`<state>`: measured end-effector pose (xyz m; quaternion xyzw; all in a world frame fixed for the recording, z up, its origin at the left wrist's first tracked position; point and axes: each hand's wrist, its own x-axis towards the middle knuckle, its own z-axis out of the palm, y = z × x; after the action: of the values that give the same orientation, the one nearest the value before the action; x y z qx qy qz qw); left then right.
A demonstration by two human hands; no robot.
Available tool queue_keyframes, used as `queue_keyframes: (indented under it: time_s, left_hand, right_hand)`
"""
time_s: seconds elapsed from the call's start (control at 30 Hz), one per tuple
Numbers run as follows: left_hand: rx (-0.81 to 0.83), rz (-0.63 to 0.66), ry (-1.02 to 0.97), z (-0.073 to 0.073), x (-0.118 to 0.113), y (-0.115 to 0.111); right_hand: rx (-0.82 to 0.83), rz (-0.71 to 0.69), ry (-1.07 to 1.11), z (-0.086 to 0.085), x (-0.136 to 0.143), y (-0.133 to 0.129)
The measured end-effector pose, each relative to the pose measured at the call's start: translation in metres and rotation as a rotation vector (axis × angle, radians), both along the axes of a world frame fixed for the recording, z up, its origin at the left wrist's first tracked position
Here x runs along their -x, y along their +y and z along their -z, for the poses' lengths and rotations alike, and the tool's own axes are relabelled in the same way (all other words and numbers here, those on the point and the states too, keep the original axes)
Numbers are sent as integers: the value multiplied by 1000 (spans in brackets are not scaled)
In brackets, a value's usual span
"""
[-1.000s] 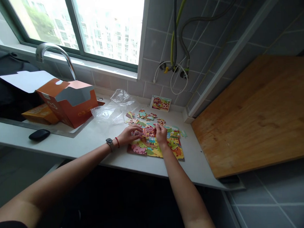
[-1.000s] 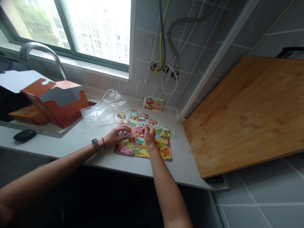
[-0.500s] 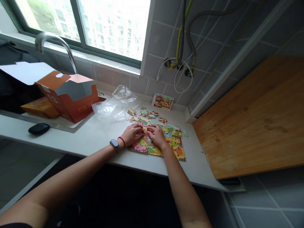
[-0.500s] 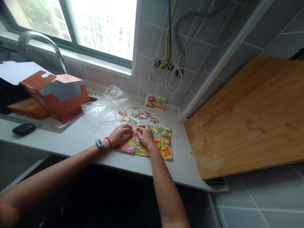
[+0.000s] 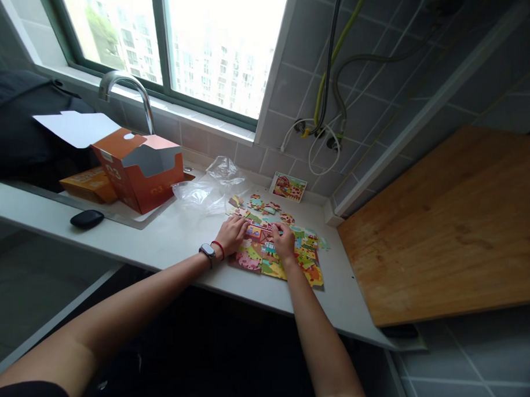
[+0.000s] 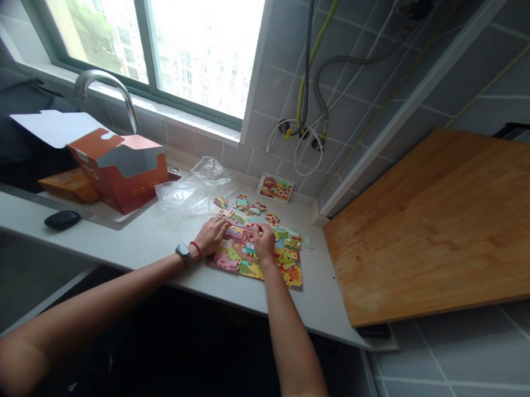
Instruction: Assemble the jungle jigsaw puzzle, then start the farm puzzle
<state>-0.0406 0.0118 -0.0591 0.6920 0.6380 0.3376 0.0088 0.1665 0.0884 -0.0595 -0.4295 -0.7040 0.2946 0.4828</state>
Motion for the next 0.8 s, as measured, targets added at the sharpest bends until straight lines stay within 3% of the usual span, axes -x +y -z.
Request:
queue_keyframes:
  time_s: [0.13, 0.4, 0.63, 0.8]
  left_hand:
    - [11, -38, -12, 3, 0, 2]
    - [28, -4, -14, 4, -5, 0]
    - [20, -4, -61, 0, -7, -2]
    - [2, -44, -149, -9, -3, -5]
  right_hand:
    - [50, 98, 125, -1, -3, 4]
    - [218, 98, 231, -2, -4, 6]
    - [289, 80, 161, -20, 4, 6]
    - [232, 117, 99, -32, -8, -6]
